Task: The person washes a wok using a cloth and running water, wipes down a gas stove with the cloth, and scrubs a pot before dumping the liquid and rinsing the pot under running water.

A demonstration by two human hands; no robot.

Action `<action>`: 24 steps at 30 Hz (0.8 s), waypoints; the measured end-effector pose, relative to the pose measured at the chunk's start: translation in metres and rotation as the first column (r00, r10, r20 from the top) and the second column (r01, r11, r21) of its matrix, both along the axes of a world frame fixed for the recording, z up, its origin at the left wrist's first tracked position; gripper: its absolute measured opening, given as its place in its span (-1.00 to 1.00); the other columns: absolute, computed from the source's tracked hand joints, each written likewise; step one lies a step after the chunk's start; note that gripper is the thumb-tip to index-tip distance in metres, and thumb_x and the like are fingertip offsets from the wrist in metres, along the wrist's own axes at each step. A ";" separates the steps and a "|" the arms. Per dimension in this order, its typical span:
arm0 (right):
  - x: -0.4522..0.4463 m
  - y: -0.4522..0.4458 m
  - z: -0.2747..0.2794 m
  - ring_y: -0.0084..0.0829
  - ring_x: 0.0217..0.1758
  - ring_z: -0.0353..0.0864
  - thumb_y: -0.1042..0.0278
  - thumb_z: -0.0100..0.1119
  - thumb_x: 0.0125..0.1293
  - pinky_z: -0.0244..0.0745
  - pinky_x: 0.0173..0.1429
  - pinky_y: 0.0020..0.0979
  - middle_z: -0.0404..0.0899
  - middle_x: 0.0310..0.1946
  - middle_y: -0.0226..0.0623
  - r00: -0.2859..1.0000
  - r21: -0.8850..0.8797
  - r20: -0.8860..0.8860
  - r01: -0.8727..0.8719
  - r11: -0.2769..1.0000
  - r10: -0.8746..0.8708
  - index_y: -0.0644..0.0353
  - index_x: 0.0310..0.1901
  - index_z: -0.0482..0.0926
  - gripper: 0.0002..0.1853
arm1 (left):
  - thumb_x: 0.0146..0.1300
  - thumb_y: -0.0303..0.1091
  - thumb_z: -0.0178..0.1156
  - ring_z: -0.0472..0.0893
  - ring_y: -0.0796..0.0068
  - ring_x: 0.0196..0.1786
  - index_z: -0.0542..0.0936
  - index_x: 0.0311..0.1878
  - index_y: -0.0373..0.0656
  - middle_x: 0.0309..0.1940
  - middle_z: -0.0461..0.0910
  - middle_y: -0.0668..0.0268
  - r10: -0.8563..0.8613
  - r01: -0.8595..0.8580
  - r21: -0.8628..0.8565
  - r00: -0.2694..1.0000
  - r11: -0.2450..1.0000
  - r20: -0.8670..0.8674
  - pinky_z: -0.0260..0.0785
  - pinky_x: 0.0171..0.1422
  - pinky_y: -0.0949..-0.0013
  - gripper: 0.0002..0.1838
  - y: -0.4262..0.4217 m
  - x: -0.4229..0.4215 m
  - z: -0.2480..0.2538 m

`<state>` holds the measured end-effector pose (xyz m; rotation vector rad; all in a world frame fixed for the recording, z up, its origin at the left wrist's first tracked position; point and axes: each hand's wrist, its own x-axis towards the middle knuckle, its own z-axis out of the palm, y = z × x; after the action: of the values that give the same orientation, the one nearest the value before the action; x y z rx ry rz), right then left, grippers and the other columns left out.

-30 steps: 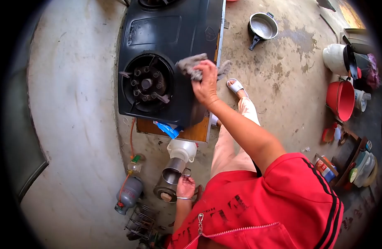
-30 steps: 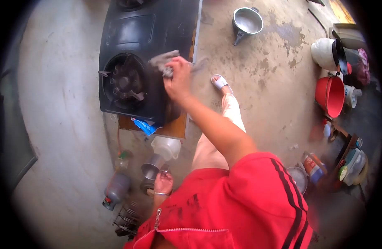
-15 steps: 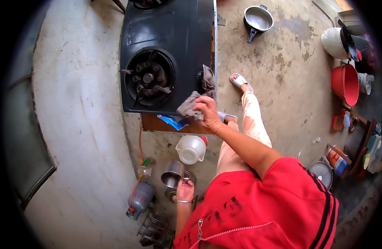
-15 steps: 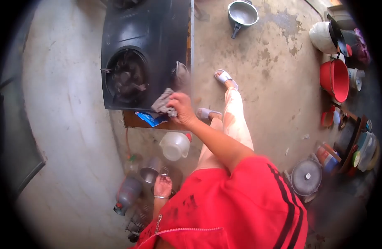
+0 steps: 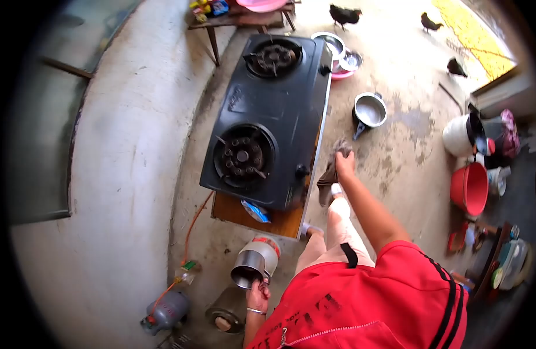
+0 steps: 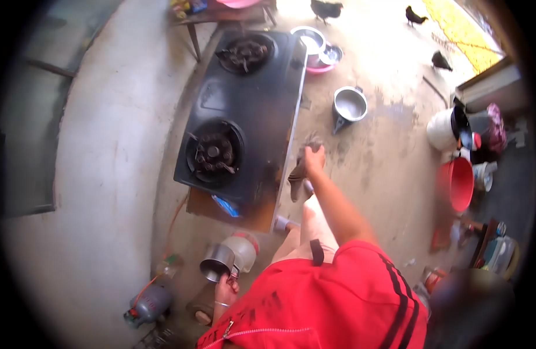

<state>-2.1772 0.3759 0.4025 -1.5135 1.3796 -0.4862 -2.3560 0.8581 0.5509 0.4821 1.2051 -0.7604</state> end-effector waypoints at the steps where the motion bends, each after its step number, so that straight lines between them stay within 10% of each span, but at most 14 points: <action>1: 0.015 -0.019 0.032 -0.29 -0.17 0.54 0.30 0.08 0.09 0.43 -0.04 -0.32 0.56 -0.21 -0.07 0.997 -0.133 -0.040 -0.070 0.989 0.065 0.33 -0.08 0.45 -0.63 | 0.28 -0.22 0.07 0.38 0.54 -0.62 0.51 -0.26 -0.19 -0.40 0.57 0.30 -0.409 0.282 0.413 0.874 0.866 0.261 0.23 -0.57 0.42 -0.78 -0.023 -0.001 0.016; 5: 0.114 -0.021 0.150 -0.04 0.18 0.38 0.29 0.05 0.08 0.28 0.25 -0.22 0.40 0.12 0.07 0.777 -0.120 0.119 -0.607 0.786 0.618 0.34 0.09 0.37 -0.49 | 0.28 -0.24 0.07 0.41 0.55 -0.61 0.52 -0.26 -0.19 -0.42 0.58 0.30 -0.321 0.192 0.380 0.893 0.905 0.314 0.26 -0.56 0.44 -0.80 -0.073 0.019 0.023; 7: 0.163 -0.001 0.175 -0.03 0.19 0.36 0.35 0.00 0.11 0.24 0.26 -0.21 0.35 0.16 0.02 0.424 -0.447 0.262 -0.743 0.498 0.867 0.27 0.15 0.35 -0.49 | 0.27 -0.24 0.09 0.43 0.55 -0.60 0.53 -0.25 -0.19 -0.44 0.58 0.31 -0.323 0.194 0.421 0.910 0.886 0.261 0.29 -0.55 0.46 -0.79 -0.099 0.032 0.025; 12: 0.227 0.020 0.112 -0.20 0.37 0.14 0.18 0.03 0.24 0.06 0.34 -0.13 0.20 0.31 -0.28 0.094 -0.569 -0.564 -0.764 -0.303 0.821 -0.02 0.30 0.23 -0.44 | 0.27 -0.23 0.08 0.44 0.56 -0.56 0.54 -0.28 -0.18 -0.49 0.55 0.34 -0.198 0.066 0.482 0.953 0.873 0.229 0.32 -0.48 0.47 -0.79 -0.158 0.057 0.019; 17: 0.355 0.032 0.099 -0.21 0.44 0.03 0.04 -0.09 0.30 -0.17 0.44 -0.02 0.13 0.36 -0.34 0.024 -0.656 -0.508 -0.659 -0.368 0.861 -0.05 0.35 0.12 -0.40 | 0.27 -0.16 0.07 0.46 0.51 -0.48 0.53 -0.32 -0.17 -0.52 0.51 0.35 0.155 -0.208 0.408 0.975 0.889 0.161 0.33 -0.37 0.43 -0.75 -0.212 0.046 0.020; 18: 0.376 0.044 0.090 -0.20 0.44 0.04 0.08 -0.09 0.30 -0.14 0.44 -0.05 0.14 0.34 -0.29 0.081 -0.697 -0.474 -0.643 -0.318 0.877 -0.04 0.34 0.14 -0.42 | 0.27 -0.11 0.05 0.45 0.46 -0.45 0.52 -0.31 -0.19 -0.51 0.49 0.34 -0.289 0.049 0.611 0.909 0.790 0.301 0.33 -0.32 0.40 -0.70 -0.210 0.021 0.001; 19: 0.389 0.052 0.093 -0.20 0.44 0.04 0.08 -0.09 0.30 -0.14 0.44 -0.05 0.14 0.34 -0.29 0.074 -0.688 -0.468 -0.655 -0.311 0.880 -0.04 0.34 0.14 -0.42 | 0.27 -0.11 0.05 0.45 0.46 -0.45 0.52 -0.31 -0.19 -0.51 0.49 0.34 -0.293 0.060 0.617 0.913 0.785 0.284 0.33 -0.32 0.40 -0.70 -0.224 0.028 0.008; 21: 0.392 0.057 0.093 -0.19 0.46 0.00 0.17 -0.09 0.29 -0.08 0.44 -0.14 0.12 0.35 -0.23 -0.042 -0.549 -0.497 -0.758 -0.351 0.867 -0.02 0.34 0.15 -0.43 | 0.29 -0.11 0.02 0.43 0.45 -0.43 0.50 -0.30 -0.20 -0.52 0.46 0.33 0.192 -0.189 0.379 0.981 0.906 0.030 0.32 -0.30 0.38 -0.69 -0.257 0.041 0.044; 24: 0.356 0.026 0.078 -0.12 0.39 0.12 0.33 -0.09 0.21 0.05 0.39 -0.21 0.19 0.29 -0.13 -0.042 -0.691 -0.371 -0.655 -0.306 0.928 0.15 0.25 0.28 -0.48 | 0.29 -0.12 -0.01 0.41 0.45 -0.43 0.48 -0.31 -0.21 -0.54 0.41 0.33 0.134 -0.096 0.394 0.989 0.914 -0.070 0.30 -0.30 0.36 -0.68 -0.271 0.049 0.049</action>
<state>-1.8209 0.4021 0.4805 -2.4736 -0.7601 -0.2696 -2.3073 0.5876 0.5994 0.7015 1.4712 -0.4435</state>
